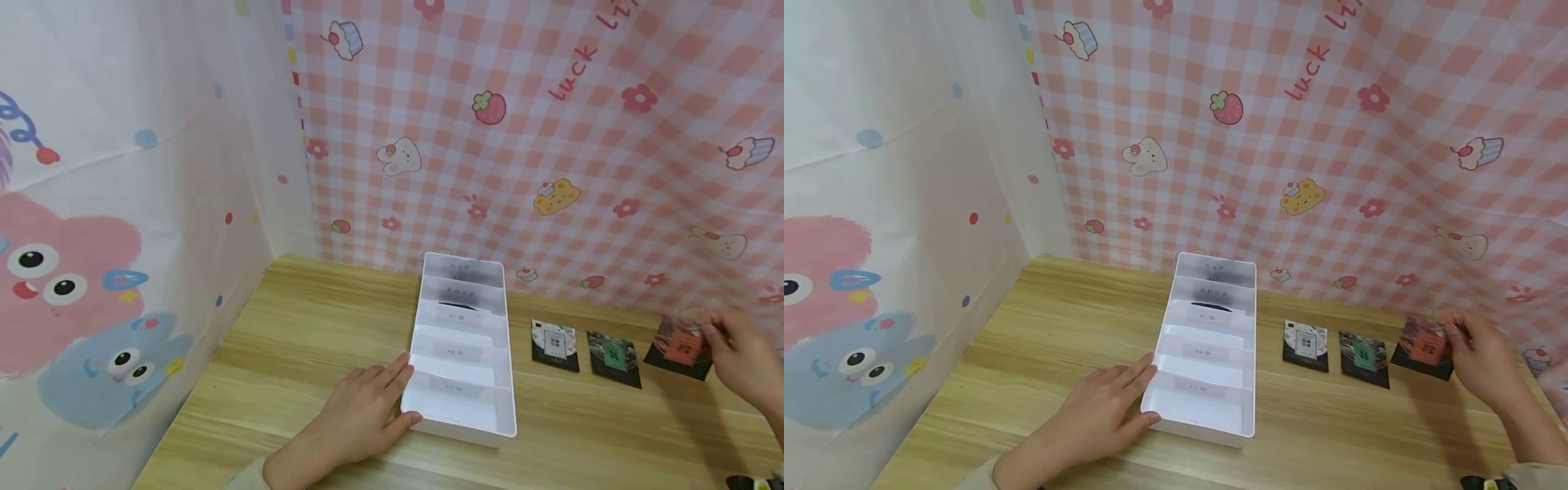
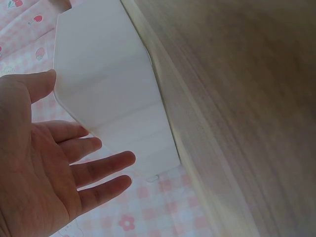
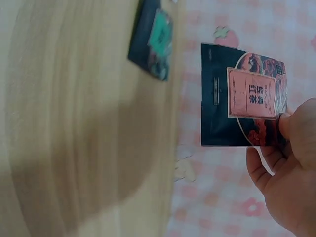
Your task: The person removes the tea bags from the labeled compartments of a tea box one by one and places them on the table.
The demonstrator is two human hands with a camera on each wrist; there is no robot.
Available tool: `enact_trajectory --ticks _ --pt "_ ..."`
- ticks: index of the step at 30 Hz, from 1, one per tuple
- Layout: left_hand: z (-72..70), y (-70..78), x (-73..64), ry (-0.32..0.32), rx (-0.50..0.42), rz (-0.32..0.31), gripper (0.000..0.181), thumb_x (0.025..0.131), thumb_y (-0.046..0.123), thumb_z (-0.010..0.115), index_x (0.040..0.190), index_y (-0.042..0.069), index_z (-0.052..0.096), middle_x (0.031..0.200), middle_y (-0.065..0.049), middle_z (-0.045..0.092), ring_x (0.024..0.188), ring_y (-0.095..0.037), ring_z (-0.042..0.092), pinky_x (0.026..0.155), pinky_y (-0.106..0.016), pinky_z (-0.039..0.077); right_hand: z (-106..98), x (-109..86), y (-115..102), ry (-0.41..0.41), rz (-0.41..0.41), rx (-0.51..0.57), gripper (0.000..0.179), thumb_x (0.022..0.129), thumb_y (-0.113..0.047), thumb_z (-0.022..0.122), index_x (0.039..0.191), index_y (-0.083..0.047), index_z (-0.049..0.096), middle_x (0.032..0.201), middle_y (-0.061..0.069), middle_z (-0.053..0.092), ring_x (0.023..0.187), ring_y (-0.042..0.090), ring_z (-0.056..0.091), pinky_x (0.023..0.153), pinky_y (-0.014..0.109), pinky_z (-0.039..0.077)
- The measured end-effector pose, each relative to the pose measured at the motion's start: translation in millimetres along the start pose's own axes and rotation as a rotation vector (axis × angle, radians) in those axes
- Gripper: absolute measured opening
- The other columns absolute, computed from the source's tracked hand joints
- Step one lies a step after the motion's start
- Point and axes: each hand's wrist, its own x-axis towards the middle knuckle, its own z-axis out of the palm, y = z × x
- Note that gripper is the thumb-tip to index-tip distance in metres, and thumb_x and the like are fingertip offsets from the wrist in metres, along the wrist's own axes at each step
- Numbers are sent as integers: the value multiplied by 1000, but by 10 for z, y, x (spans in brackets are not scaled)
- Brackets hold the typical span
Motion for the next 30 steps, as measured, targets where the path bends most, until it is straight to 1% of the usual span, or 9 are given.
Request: enact_trajectory --ticks 2,5,10,12,16,18,21,25,30 --pt "4 2 -1 1 -1 2 68 105 58 52 148 6 60 157 -10 52 122 -27 66 97 -46 55 27 -15 84 -36 20 6 21 112 1 31 96 6 44 78 15 48 60 6 39 51 27 32" --pt "7 4 -1 4 0 3 68 105 58 53 148 5 60 157 -10 52 121 -27 66 97 -46 55 56 -29 207 -81 50 -8 25 113 -3 28 96 6 44 78 14 46 60 12 37 52 29 30" --pt "11 6 -4 4 1 1 68 105 58 53 148 5 60 157 -11 52 122 -27 66 98 -45 54 106 -25 363 -149 90 -12 26 113 -1 30 103 14 48 79 16 51 60 14 42 51 30 34" --pt "13 9 -6 0 1 -3 68 105 58 53 148 5 60 157 -11 52 122 -27 66 98 -45 54 140 -12 420 -169 103 -12 27 113 -2 32 108 18 50 81 18 55 62 15 46 51 30 38" --pt "15 13 -9 -2 1 -6 67 105 57 53 148 6 59 157 -10 52 122 -27 66 98 -45 54 229 11 541 -156 114 -52 26 111 -3 42 111 20 55 82 18 61 65 17 53 54 31 43" --pt "14 13 -8 1 5 -2 68 105 58 53 148 6 59 157 -10 52 122 -27 66 98 -44 54 276 12 602 -142 105 -72 25 110 -3 47 111 19 57 81 18 62 64 18 54 55 34 43" --pt "10 10 -3 7 15 5 68 105 58 52 148 5 59 157 -10 52 122 -26 66 98 -44 54 325 32 684 -133 107 -91 26 109 -5 51 112 19 57 83 22 63 65 22 55 57 39 46" --pt "-1 4 7 9 19 8 68 106 58 51 148 5 59 158 -10 51 123 -25 66 99 -44 54 394 57 772 -123 113 -114 24 107 -5 57 111 18 57 87 29 63 69 31 58 59 48 49" --pt "-5 4 6 5 18 8 68 105 58 52 148 6 59 158 -9 51 125 -24 65 101 -43 53 467 60 854 -148 130 -109 23 105 -4 59 111 19 58 90 33 63 75 43 61 63 56 49"
